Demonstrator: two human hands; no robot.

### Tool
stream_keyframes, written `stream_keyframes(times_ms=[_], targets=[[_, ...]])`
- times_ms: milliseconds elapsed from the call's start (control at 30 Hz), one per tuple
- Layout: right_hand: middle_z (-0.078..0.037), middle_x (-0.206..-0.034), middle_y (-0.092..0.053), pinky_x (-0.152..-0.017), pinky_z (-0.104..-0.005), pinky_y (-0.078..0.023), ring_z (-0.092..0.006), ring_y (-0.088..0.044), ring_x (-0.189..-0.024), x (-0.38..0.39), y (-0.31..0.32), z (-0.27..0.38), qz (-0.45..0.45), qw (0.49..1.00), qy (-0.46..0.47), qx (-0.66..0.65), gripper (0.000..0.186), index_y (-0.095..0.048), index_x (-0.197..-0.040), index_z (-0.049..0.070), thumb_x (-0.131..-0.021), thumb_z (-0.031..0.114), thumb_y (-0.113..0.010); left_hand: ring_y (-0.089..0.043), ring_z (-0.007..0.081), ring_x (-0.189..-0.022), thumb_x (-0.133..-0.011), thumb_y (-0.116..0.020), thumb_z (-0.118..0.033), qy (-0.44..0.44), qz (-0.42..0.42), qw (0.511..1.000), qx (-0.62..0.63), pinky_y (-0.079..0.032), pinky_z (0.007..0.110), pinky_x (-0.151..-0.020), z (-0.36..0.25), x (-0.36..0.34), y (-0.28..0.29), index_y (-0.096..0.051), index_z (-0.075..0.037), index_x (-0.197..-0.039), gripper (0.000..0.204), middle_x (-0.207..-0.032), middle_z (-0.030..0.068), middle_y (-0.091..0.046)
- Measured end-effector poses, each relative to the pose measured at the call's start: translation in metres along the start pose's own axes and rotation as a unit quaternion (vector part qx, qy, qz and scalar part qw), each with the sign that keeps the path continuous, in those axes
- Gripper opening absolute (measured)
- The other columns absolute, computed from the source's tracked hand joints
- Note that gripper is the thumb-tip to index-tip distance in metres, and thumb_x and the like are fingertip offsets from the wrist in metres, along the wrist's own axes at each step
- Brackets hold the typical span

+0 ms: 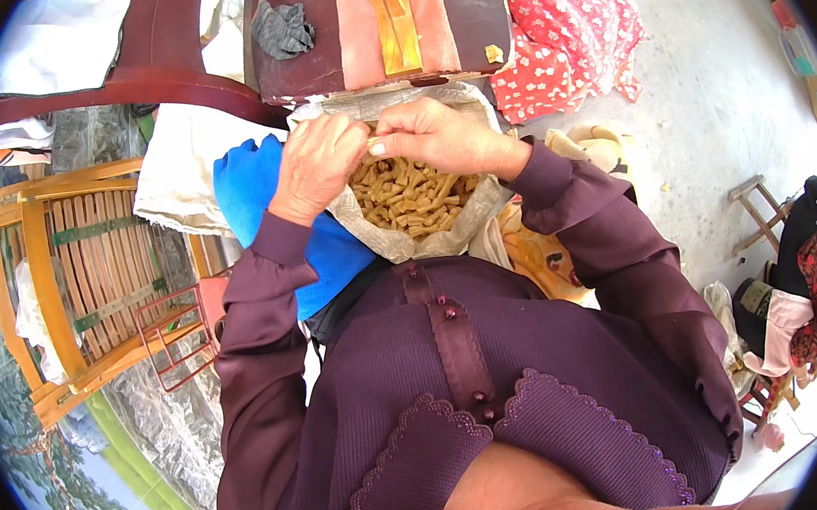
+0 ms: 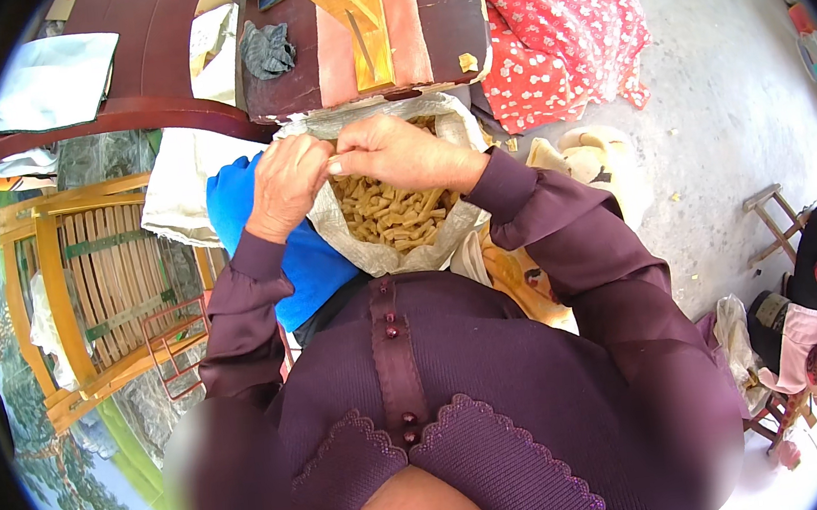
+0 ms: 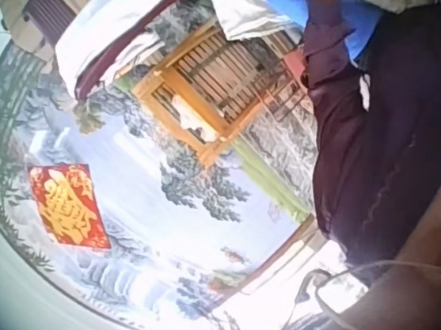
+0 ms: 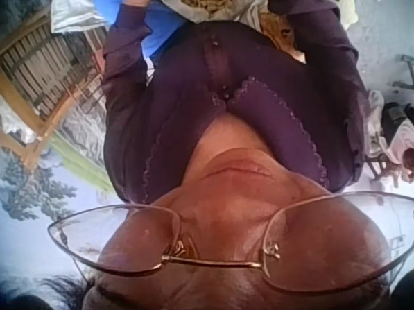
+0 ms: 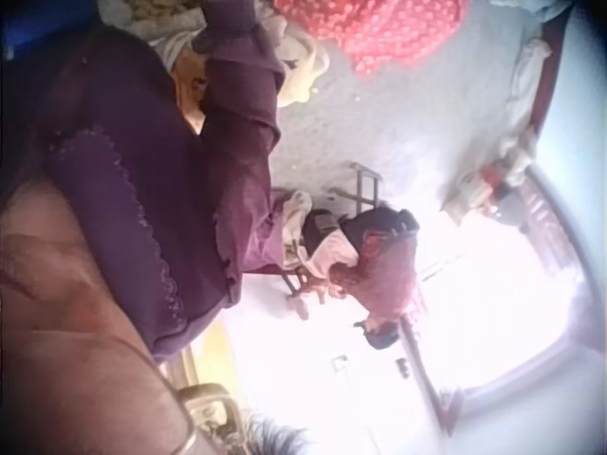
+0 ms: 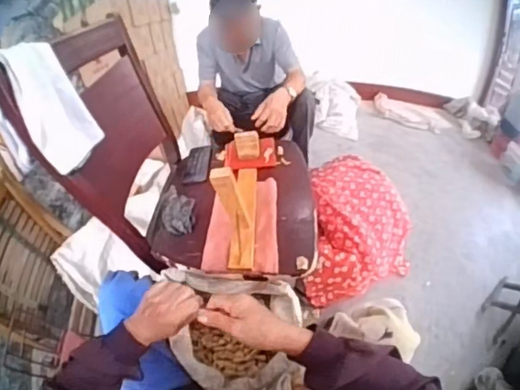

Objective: The person sits and repeatedly peels thin strips from a bamboo stalk using both hands, dropping the strips into a cloth bag held between their legs. The process continues throughout the clip with no other objects handled.

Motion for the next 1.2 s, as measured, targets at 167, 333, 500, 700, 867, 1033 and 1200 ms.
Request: stream_keyframes(times_ms=[167, 333, 500, 700, 867, 1033, 1200], targets=[[-0.013, -0.066, -0.057, -0.059, -0.0315, -0.044, -0.0152, -0.052, -0.06, -0.002, -0.002, 0.02, -0.07, 0.995, 0.035, 0.063, 0.018, -0.061, -0.083, -0.001, -0.085, 0.016, -0.06, -0.057, 0.0248, -0.07, -0.075, -0.065, -0.014, -0.012, -0.065, 0.998, 0.023, -0.044, 0.035, -0.063, 0.037, 0.003, -0.022, -0.053, -0.009, -0.088, 0.018, -0.075, 0.0049, -0.055], [0.001, -0.062, -0.052, -0.053, -0.0244, -0.039, -0.0047, -0.046, -0.06, -0.015, 0.044, 0.007, -0.17, 0.984, 0.008, 0.058, 0.017, -0.064, -0.08, 0.0, -0.086, 0.016, -0.063, -0.054, 0.0164, -0.058, -0.089, -0.056, -0.013, 0.242, -0.077, 0.914, 0.317, -0.046, 0.029, -0.054, 0.043, -0.028, -0.048, -0.054, -0.008, -0.1, 0.012, -0.078, 0.0031, -0.059], [0.0, -0.053, -0.05, -0.045, -0.0251, -0.037, -0.0049, -0.044, -0.049, -0.028, 0.085, -0.013, -0.278, 0.957, -0.007, 0.086, 0.025, -0.068, -0.079, -0.001, -0.082, 0.024, -0.068, -0.044, 0.0067, -0.062, -0.094, -0.053, -0.013, 0.325, -0.085, 0.658, 0.674, -0.043, 0.024, -0.056, 0.049, -0.051, -0.063, -0.054, -0.004, -0.113, 0.021, -0.079, 0.0006, -0.052], [0.0, -0.051, -0.049, -0.044, -0.0258, -0.036, -0.0056, -0.044, -0.047, -0.037, 0.097, -0.01, -0.312, 0.944, 0.018, 0.106, 0.028, -0.067, -0.081, -0.002, -0.082, 0.026, -0.067, -0.036, 0.0028, -0.061, -0.094, -0.055, -0.017, 0.306, -0.096, 0.797, 0.512, -0.037, 0.021, -0.053, 0.066, -0.07, -0.053, -0.059, -0.007, -0.107, 0.017, -0.072, -0.0035, -0.045], [-0.004, -0.051, -0.051, -0.044, -0.0274, -0.038, -0.0071, -0.047, -0.046, -0.045, 0.103, -0.012, -0.337, 0.933, 0.032, 0.125, 0.028, -0.066, -0.08, -0.002, -0.083, 0.026, -0.066, -0.038, 0.0037, -0.058, -0.093, -0.055, -0.025, 0.378, -0.071, 0.639, 0.666, -0.033, 0.021, -0.049, 0.072, -0.073, -0.06, -0.06, -0.007, -0.103, 0.021, -0.071, -0.0042, -0.045], [-0.013, -0.06, -0.059, -0.056, -0.0356, -0.047, -0.0221, -0.06, -0.058, -0.05, 0.1, -0.021, -0.341, 0.928, -0.038, 0.148, 0.03, -0.066, -0.082, -0.002, -0.082, 0.028, -0.063, -0.049, 0.0095, -0.062, -0.09, -0.056, -0.023, 0.39, -0.07, 0.775, 0.492, -0.043, 0.025, -0.057, 0.089, -0.08, -0.078, -0.062, -0.003, -0.097, 0.022, -0.076, 0.0005, -0.057], [-0.021, -0.069, -0.059, -0.064, -0.0419, -0.046, -0.0365, -0.059, -0.068, -0.046, 0.1, -0.044, -0.333, 0.879, -0.07, 0.334, 0.032, -0.063, -0.077, -0.001, -0.082, 0.031, -0.062, -0.061, 0.0235, -0.075, -0.086, -0.054, -0.023, 0.369, -0.025, 0.881, 0.293, -0.047, 0.034, -0.068, 0.077, -0.078, -0.081, -0.062, -0.001, -0.096, 0.026, -0.08, 0.014, -0.064]])
Point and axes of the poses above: each hand's wrist, its own x-axis away from the middle knuckle, its own y-axis out of the back of the hand, z = x × y, the point moved 4 cm from there along -x, towards the middle knuckle
